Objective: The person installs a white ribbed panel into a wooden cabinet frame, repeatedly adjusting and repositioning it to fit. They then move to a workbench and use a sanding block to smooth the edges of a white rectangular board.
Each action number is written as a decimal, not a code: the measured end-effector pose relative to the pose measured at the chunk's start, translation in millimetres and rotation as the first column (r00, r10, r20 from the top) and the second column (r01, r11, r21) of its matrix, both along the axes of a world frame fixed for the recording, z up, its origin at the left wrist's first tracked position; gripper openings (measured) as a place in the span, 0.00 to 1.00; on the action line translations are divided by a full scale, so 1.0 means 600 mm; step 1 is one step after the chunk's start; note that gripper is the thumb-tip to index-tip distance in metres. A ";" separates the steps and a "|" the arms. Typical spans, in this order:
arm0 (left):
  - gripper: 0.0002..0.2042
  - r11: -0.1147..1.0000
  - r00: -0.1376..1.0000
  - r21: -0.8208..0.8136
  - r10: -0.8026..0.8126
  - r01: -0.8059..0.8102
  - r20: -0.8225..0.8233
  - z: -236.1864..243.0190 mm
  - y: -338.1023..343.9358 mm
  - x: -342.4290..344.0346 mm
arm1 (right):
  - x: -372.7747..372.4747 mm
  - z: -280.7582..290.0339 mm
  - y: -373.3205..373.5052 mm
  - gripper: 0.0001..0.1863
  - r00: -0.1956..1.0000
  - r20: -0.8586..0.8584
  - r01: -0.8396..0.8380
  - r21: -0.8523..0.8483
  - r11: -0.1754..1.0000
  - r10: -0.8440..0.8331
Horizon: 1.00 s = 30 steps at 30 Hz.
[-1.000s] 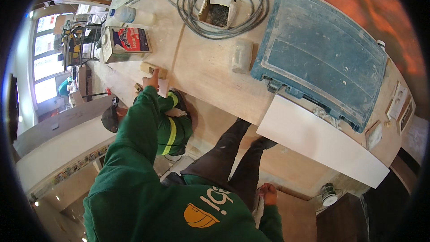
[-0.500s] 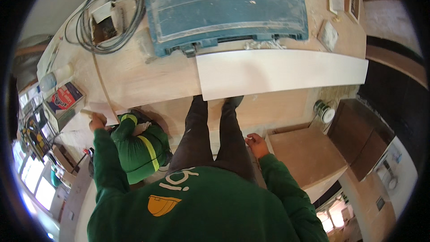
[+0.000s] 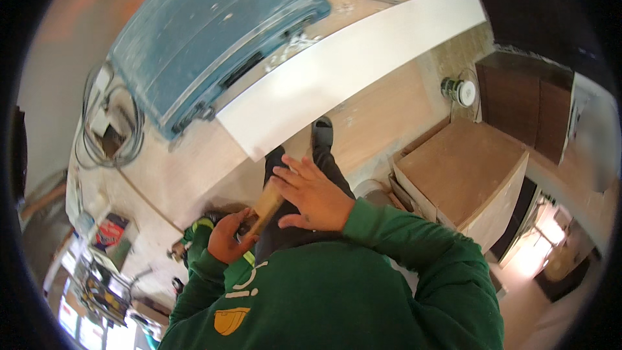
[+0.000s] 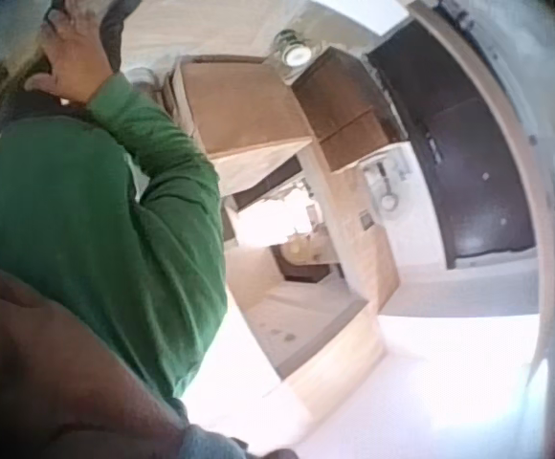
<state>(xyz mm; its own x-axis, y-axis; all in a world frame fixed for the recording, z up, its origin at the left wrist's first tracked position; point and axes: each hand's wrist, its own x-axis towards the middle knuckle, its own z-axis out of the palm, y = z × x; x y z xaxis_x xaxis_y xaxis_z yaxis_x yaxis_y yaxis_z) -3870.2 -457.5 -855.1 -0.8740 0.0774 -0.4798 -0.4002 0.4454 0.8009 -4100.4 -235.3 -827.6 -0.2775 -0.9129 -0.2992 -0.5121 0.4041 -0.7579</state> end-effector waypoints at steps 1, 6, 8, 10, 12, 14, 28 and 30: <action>0.36 0.997 0.996 -0.005 -0.079 0.079 -0.051 0.000 -0.001 -0.029 | 0.001 -0.012 0.021 0.43 0.999 0.000 -0.049 0.050 0.998 0.050; 0.43 0.914 0.910 -0.012 -0.406 0.406 -0.090 0.021 0.008 -0.135 | 0.018 -0.039 0.071 0.45 0.983 0.054 -0.184 0.180 0.966 0.178; 0.48 0.858 0.847 -0.065 -0.513 0.509 -0.142 0.010 0.018 -0.163 | 0.013 -0.040 0.080 0.35 0.981 0.105 -0.181 0.157 0.971 0.166; 0.50 0.792 0.785 -0.078 -0.610 0.605 -0.109 0.018 0.027 -0.212 | 0.011 -0.031 0.081 0.30 0.962 0.243 -0.185 0.258 0.948 0.122; 0.53 0.738 0.725 -0.104 -0.675 0.667 -0.139 0.025 0.040 -0.257 | 0.013 -0.028 0.095 0.27 0.973 0.231 -0.076 0.240 0.968 0.019; 0.53 0.662 0.652 -0.146 -0.749 0.735 -0.118 0.035 0.056 -0.305 | 0.018 -0.026 0.116 0.27 0.970 0.224 0.035 0.236 0.971 -0.089; 0.46 0.590 0.545 -0.556 -0.794 0.585 -0.270 -0.060 0.240 -0.794 | -0.094 -0.199 0.449 0.17 -0.430 0.648 0.798 0.598 0.070 -0.628; 0.48 0.539 0.527 -0.574 -0.824 0.617 -0.206 -0.117 0.299 -0.898 | -0.188 -0.246 0.510 0.18 -0.514 0.683 0.809 0.588 -0.027 -0.518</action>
<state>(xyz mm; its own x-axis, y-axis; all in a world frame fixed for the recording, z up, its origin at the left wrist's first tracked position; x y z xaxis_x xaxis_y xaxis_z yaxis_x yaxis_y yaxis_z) -4408.9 -278.3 -925.1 -0.6935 0.6778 -0.2443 0.5315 0.7101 0.4618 -4213.1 70.8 -975.4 -0.5102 -0.0868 -0.8557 0.8067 -0.3935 -0.4410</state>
